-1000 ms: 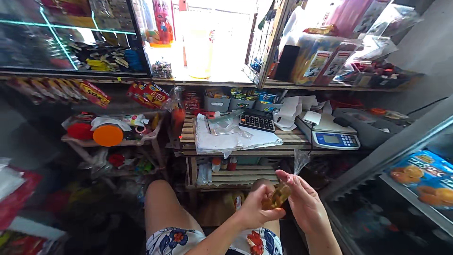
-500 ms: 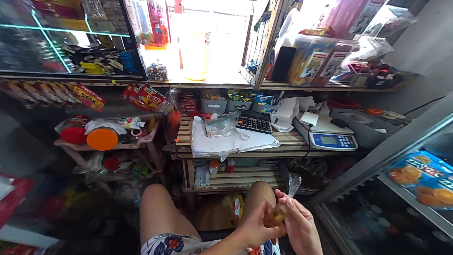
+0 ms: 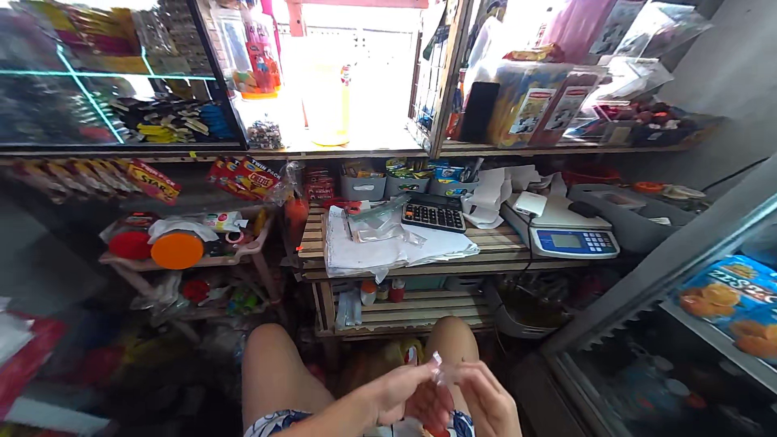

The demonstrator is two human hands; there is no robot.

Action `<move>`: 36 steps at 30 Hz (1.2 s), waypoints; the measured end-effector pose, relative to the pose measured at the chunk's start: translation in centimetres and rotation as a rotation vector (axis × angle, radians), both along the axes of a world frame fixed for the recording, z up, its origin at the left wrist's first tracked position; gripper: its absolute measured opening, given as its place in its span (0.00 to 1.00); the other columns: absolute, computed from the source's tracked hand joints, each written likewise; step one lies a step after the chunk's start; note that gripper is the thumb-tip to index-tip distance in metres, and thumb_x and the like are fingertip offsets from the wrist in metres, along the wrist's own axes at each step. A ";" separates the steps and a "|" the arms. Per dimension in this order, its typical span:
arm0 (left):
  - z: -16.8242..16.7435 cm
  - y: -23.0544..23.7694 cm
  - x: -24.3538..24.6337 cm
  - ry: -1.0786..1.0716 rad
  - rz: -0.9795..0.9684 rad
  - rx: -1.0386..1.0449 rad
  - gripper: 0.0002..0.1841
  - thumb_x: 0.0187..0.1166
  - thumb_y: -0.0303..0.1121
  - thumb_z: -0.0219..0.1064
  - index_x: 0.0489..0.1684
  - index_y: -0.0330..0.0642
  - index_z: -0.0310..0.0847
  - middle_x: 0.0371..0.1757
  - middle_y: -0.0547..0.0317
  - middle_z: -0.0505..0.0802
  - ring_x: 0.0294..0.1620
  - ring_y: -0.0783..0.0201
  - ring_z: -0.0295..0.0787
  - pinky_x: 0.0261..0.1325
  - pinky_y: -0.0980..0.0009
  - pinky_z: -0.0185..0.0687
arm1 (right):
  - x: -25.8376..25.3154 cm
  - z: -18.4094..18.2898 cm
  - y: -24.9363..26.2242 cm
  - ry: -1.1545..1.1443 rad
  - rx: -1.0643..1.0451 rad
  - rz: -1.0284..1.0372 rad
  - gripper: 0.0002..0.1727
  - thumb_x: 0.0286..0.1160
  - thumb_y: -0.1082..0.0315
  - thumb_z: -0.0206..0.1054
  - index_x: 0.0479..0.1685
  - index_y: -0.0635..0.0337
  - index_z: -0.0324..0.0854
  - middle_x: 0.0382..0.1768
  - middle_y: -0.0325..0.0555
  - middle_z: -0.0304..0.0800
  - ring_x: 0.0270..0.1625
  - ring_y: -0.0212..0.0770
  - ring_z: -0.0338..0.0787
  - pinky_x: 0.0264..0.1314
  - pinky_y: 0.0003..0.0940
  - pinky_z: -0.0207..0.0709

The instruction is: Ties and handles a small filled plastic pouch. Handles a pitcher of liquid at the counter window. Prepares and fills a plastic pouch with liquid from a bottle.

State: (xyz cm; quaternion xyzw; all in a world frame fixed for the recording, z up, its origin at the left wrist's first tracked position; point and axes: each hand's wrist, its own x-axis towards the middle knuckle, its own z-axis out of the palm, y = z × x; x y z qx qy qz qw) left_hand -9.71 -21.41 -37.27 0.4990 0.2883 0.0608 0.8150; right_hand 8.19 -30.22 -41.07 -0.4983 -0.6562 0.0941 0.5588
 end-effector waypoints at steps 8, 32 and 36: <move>4.3 0.3 -1.3 0.182 -0.429 0.594 0.18 0.95 0.35 0.46 0.47 0.35 0.82 0.31 0.64 0.89 0.31 0.72 0.85 0.44 0.71 0.84 | 0.4 0.8 0.5 -0.485 0.174 0.069 0.10 0.87 0.67 0.59 0.42 0.54 0.87 0.44 0.43 0.93 0.57 0.38 0.92 0.70 0.31 0.81; -1.9 -0.7 2.1 -0.258 0.480 0.087 0.07 0.83 0.27 0.64 0.38 0.38 0.89 0.45 0.62 0.93 0.47 0.69 0.89 0.58 0.68 0.86 | -0.6 -2.8 0.7 0.155 -0.090 0.075 0.12 0.82 0.64 0.64 0.41 0.61 0.92 0.41 0.37 0.94 0.47 0.23 0.91 0.55 0.20 0.86; -2.5 1.7 -0.9 -0.270 0.048 1.017 0.10 0.83 0.29 0.65 0.41 0.43 0.95 0.63 0.53 0.86 0.70 0.59 0.75 0.77 0.60 0.66 | 0.4 -2.2 0.6 0.117 -0.087 0.075 0.12 0.83 0.63 0.65 0.40 0.58 0.92 0.43 0.36 0.95 0.47 0.23 0.91 0.54 0.20 0.86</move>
